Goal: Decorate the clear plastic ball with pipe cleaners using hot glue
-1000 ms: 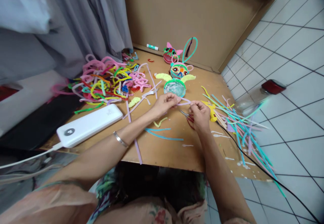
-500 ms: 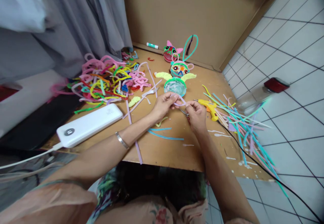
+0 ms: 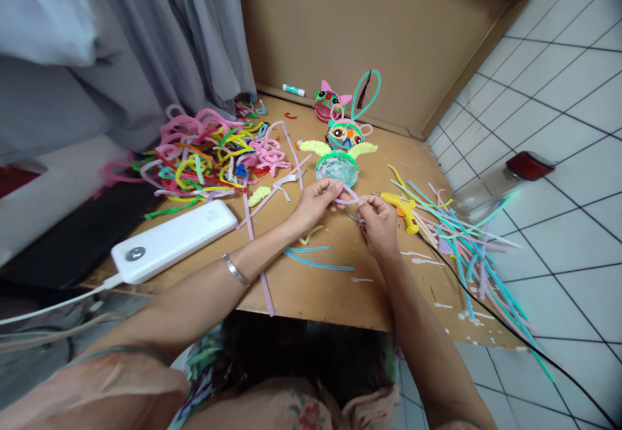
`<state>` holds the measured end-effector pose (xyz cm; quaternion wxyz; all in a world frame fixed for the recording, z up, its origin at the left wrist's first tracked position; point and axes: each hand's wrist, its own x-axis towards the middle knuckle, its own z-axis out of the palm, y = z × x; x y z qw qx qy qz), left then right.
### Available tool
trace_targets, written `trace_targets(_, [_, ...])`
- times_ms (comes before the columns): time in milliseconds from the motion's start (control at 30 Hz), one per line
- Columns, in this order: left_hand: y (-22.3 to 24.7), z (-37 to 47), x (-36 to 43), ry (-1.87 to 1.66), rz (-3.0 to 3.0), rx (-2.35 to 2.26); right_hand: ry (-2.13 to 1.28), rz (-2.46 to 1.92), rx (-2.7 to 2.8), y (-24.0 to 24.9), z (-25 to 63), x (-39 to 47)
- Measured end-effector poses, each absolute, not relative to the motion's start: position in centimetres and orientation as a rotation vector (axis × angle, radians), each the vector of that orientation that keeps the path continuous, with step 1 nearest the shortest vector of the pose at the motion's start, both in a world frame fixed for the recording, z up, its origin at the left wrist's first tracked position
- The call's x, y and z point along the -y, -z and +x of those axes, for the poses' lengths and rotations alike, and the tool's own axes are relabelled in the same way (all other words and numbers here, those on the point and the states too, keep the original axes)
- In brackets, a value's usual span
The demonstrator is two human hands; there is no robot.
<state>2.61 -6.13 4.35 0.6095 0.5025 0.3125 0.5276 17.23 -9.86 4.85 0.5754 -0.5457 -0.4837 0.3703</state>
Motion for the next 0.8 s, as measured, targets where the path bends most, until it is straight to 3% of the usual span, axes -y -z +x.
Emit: trace_targets(800, [-3.99,2.42,5.60,-1.235,1.195,-0.776,-0.897,-1.280,1.088,-4.59,17.80,9.45])
